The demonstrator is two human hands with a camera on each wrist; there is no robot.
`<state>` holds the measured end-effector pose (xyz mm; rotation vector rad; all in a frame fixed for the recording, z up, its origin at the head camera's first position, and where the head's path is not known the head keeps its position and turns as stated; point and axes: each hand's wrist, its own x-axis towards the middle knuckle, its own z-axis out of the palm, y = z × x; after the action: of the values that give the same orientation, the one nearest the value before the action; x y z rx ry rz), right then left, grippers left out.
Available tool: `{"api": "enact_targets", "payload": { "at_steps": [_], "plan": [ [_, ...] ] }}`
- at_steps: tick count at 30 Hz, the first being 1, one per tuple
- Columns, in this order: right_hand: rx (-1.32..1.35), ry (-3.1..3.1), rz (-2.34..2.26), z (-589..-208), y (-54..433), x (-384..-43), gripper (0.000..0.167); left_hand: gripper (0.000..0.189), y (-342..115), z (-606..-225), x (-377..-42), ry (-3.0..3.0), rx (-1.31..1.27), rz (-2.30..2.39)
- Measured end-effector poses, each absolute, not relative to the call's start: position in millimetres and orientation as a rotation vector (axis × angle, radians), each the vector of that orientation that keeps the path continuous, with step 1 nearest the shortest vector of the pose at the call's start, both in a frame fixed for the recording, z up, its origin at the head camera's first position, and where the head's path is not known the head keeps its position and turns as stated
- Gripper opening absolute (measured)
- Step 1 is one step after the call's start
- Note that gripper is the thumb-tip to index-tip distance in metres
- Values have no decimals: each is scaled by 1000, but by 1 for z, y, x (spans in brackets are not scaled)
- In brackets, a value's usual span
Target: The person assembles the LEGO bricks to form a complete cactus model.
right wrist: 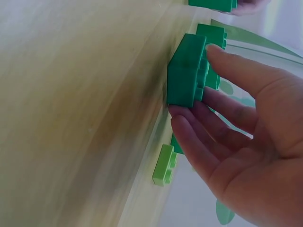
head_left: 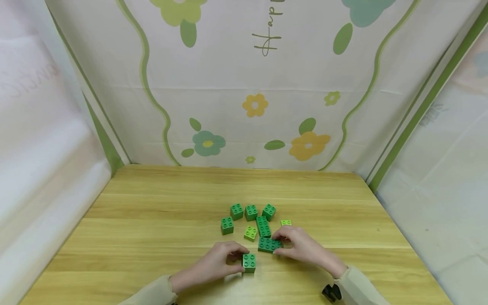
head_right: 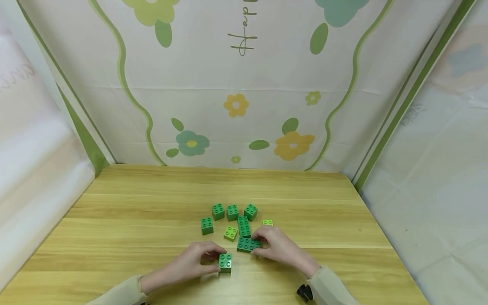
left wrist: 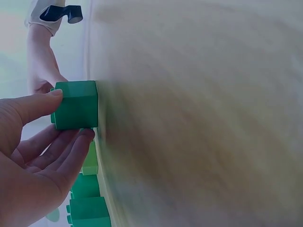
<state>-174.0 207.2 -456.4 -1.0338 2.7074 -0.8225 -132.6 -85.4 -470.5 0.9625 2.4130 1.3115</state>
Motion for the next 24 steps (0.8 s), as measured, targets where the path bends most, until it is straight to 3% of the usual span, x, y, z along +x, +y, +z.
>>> {"api": "enact_targets", "payload": {
  "at_steps": [24],
  "plan": [
    [-1033,2750,-781,-453,205,-167,27,34,-84,-472,-137,2391,903,1369]
  ]
}}
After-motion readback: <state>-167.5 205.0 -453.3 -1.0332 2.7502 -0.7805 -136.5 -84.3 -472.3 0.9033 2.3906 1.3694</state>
